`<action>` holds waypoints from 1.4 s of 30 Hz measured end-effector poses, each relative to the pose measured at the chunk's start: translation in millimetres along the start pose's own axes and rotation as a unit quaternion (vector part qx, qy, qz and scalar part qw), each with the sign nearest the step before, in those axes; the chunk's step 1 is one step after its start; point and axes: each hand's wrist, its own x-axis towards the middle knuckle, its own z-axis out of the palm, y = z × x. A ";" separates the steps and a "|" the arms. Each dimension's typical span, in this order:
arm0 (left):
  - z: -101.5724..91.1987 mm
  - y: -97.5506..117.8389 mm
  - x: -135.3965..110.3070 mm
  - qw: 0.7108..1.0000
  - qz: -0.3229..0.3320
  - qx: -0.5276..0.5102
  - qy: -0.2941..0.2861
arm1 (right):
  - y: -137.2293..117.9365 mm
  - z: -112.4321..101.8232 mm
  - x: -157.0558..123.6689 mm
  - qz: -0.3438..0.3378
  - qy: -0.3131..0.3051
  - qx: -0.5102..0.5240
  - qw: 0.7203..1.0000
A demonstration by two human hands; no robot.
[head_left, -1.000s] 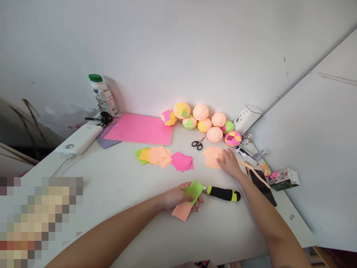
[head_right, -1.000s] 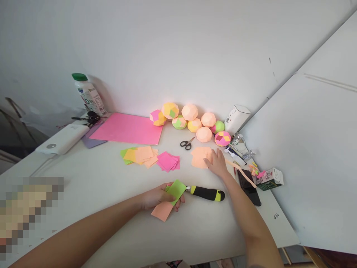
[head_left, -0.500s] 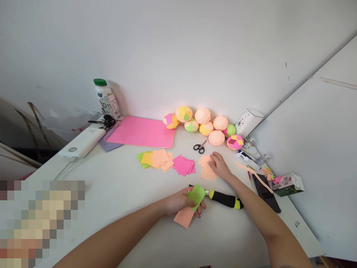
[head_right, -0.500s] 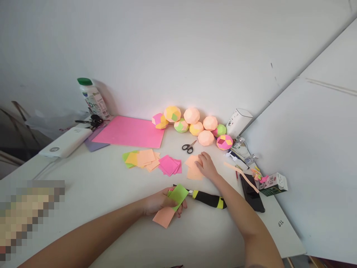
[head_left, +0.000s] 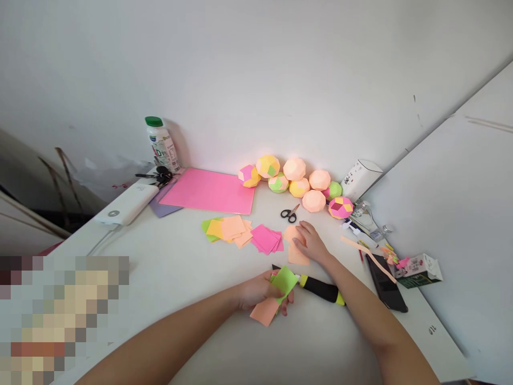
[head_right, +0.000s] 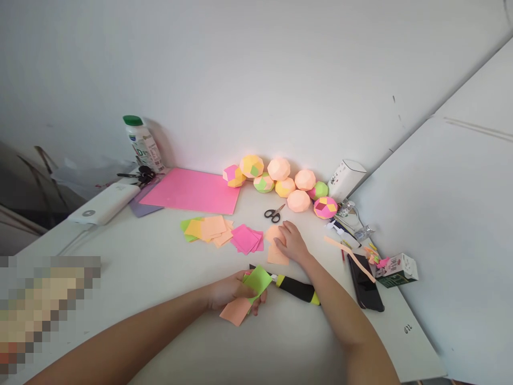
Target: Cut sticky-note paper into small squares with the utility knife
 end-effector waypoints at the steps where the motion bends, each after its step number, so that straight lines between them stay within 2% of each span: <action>1: -0.3 -0.2 -0.8 1.000 0.005 0.004 -0.007 | 0.3 0.2 0.1 0.000 0.000 -0.002 1.000; 4: 1.3 -1.9 -1.9 1.000 0.025 -0.001 -0.017 | 1.5 0.5 -0.1 -0.001 0.002 -0.008 1.000; 6: 3.8 -1.1 -1.9 0.999 0.032 0.012 0.004 | 2.1 0.6 -0.5 -0.001 0.002 -0.011 1.000; 8: 5.1 5.8 -3.3 0.994 0.040 0.072 0.076 | 2.4 1.0 -0.8 -0.003 0.001 -0.013 1.000; 9: 4.5 12.5 -5.6 0.982 0.048 0.126 0.135 | 2.4 1.3 -0.8 -0.004 0.001 -0.014 1.000; 10: 2.5 21.4 -9.3 0.956 0.064 0.196 0.211 | 2.5 1.6 -0.7 -0.004 0.002 -0.015 1.000; 11: -1.1 32.1 -14.5 0.915 0.066 0.280 0.283 | 2.5 2.0 -0.6 -0.003 0.002 -0.016 1.000; 12: -6.6 44.1 -21.2 0.855 0.064 0.372 0.355 | 2.5 2.5 -0.5 -0.002 0.003 -0.016 1.000; 13: -14.0 56.4 -28.8 0.779 0.062 0.467 0.414 | 2.4 2.9 -0.4 -0.001 0.003 -0.016 1.000; 15: -33.9 78.0 -44.8 0.610 0.008 0.602 0.515 | 2.0 3.4 -0.3 0.000 0.003 -0.016 1.000; 16: -45.6 85.7 -51.8 0.551 -0.040 0.632 0.544 | 1.7 3.5 -0.2 0.000 0.002 -0.015 1.000; 17: -57.6 91.0 -57.6 0.513 -0.093 0.639 0.565 | 1.3 3.5 -0.2 0.000 0.001 -0.015 1.000; 18: -69.3 93.6 -61.7 0.498 -0.133 0.644 0.565 | 0.9 3.4 -0.1 0.000 0.001 -0.014 1.000; 19: -79.9 94.0 -64.0 0.499 -0.161 0.649 0.552 | 0.5 3.3 -0.1 0.000 0.000 -0.014 1.000; 21: -95.9 89.9 -63.5 0.515 -0.175 0.665 0.512 | 0.1 3.1 -0.3 0.001 0.000 -0.014 1.000; 24: -104.5 78.7 -54.4 0.517 -0.167 0.683 0.488 | 0.4 3.4 -0.6 0.004 0.001 -0.014 1.000; 30: -91.2 52.2 -29.5 0.475 -0.121 0.745 0.452 | 0.2 4.0 0.1 0.003 -0.001 -0.016 1.000; 33: -85.3 40.9 -20.3 0.463 -0.096 0.767 0.433 | -0.6 3.4 0.5 -0.001 -0.005 -0.018 1.000; 38: -85.7 31.8 -13.5 0.460 -0.054 0.787 0.408 | 6.2 -3.6 -5.3 0.002 -0.009 -0.028 1.000; 42: -87.0 30.0 -1.2 0.486 -0.001 0.776 0.402 | 18.1 -11.8 -13.1 0.026 -0.002 -0.040 0.999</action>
